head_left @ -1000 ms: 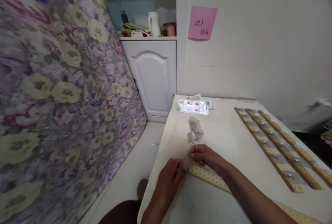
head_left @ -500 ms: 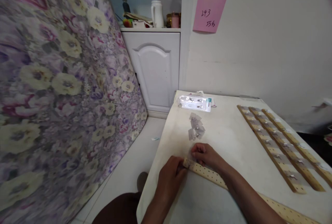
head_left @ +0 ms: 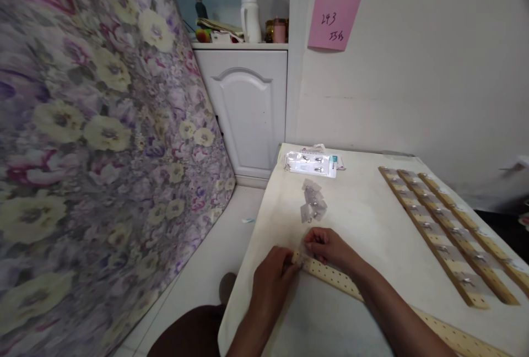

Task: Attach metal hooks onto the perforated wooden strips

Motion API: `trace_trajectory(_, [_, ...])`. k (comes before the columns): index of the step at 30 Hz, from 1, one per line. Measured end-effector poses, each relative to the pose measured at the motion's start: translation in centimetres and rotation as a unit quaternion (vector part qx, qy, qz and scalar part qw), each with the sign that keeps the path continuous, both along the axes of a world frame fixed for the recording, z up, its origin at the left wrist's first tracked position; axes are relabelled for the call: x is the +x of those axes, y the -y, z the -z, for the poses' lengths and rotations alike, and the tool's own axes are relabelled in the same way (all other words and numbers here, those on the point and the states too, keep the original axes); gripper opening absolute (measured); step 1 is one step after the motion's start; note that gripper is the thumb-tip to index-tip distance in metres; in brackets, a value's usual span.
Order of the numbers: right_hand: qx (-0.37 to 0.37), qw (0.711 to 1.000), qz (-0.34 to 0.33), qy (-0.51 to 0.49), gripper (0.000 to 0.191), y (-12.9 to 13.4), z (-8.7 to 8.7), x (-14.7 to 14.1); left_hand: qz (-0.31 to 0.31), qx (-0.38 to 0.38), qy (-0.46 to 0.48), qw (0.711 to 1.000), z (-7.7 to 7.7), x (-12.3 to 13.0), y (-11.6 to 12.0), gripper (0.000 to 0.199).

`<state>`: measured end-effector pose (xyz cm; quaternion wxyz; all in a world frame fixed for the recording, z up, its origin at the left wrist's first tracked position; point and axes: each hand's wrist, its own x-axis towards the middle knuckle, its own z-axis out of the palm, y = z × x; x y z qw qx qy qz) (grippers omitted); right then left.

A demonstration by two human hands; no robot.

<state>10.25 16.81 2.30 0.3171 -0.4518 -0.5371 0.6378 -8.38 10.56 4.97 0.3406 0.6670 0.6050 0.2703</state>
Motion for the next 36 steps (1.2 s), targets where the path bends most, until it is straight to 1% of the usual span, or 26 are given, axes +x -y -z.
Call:
trace_trajectory(6, [0.004,1.0,0.001,0.0,0.012,0.19,-0.47,-0.06,-0.005,-0.011,0.001,1.0,-0.24,0.12,0.07,0.012])
trace_trajectory(13, [0.006,1.0,-0.008,0.005,0.015,0.15,-0.24,-0.02,-0.01,-0.007,-0.001,1.0,0.06,0.21,0.08,0.012])
trace_trajectory(19, [0.025,0.999,-0.011,0.035,0.014,0.53,-0.98,-0.04,-0.016,-0.011,-0.008,1.0,0.09,0.11,0.05,0.011])
trace_trajectory(22, [0.031,0.998,-0.02,0.044,0.023,0.49,-0.8,0.11,-0.014,-0.015,-0.009,1.0,-0.01,0.1,0.07,0.011])
trace_trajectory(25, [0.017,0.999,-0.028,0.034,0.029,0.38,-0.4,0.22,-0.013,-0.019,-0.007,1.0,-0.15,0.13,0.08,0.012])
trace_trajectory(29, [0.01,0.999,-0.027,0.022,0.029,0.38,-0.28,0.14,-0.015,-0.023,-0.006,1.0,-0.3,0.18,0.04,0.011])
trace_trajectory(36, [0.02,0.999,-0.025,0.04,0.026,0.12,-0.35,-0.02,-0.011,-0.013,-0.012,1.0,-0.19,0.2,-0.05,0.012])
